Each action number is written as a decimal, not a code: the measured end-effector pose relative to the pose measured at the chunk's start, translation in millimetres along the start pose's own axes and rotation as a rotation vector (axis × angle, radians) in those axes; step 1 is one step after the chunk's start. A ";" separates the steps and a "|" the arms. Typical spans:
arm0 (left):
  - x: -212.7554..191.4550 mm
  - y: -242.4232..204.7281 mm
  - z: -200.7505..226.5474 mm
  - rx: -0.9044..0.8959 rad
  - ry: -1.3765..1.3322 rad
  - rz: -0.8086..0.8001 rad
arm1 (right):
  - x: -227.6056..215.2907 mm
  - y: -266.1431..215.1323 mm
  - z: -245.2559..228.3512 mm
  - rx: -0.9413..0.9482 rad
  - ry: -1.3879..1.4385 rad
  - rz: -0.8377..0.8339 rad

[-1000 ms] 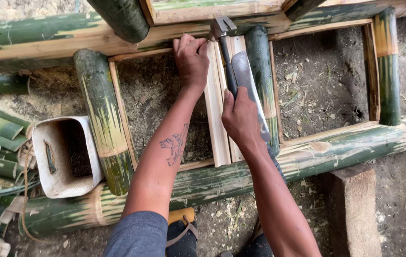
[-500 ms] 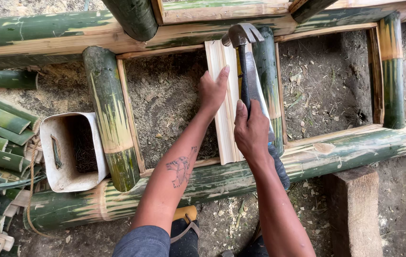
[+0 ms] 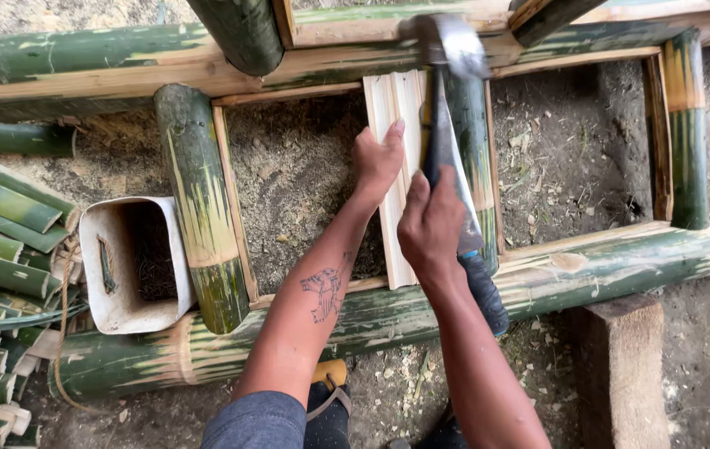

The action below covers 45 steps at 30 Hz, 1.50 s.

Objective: The person assembles a bamboo frame by cutting bamboo strips to size and nailing them into place. They use a saw to trim the strips and a hammer to drive nails, working on a partially constructed bamboo structure.

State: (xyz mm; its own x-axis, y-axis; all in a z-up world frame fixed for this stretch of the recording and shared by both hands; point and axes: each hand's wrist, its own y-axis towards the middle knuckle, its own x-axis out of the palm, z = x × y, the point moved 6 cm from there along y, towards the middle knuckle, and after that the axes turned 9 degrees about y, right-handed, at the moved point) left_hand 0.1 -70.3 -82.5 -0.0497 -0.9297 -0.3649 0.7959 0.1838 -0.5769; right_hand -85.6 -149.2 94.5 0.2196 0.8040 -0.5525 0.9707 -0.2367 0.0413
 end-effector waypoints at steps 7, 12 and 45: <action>-4.2 -8.5 2.9 0.076 -0.028 0.055 | 2.4 -2.3 3.2 -0.029 -0.104 -0.051; -7.1 -8.4 11.7 0.074 -0.001 0.026 | -10.7 2.9 -2.8 -0.039 0.123 0.036; -351.3 -67.3 -221.3 0.206 0.659 0.363 | 137.8 -230.0 -109.2 0.225 0.108 -0.715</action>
State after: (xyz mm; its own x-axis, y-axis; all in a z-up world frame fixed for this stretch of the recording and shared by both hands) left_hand -169.6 314.5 -77.2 -0.0613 -0.4293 -0.9011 0.9237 0.3177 -0.2142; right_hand -267.9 75.6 99.8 -0.4365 0.8498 -0.2956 0.8396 0.2665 -0.4734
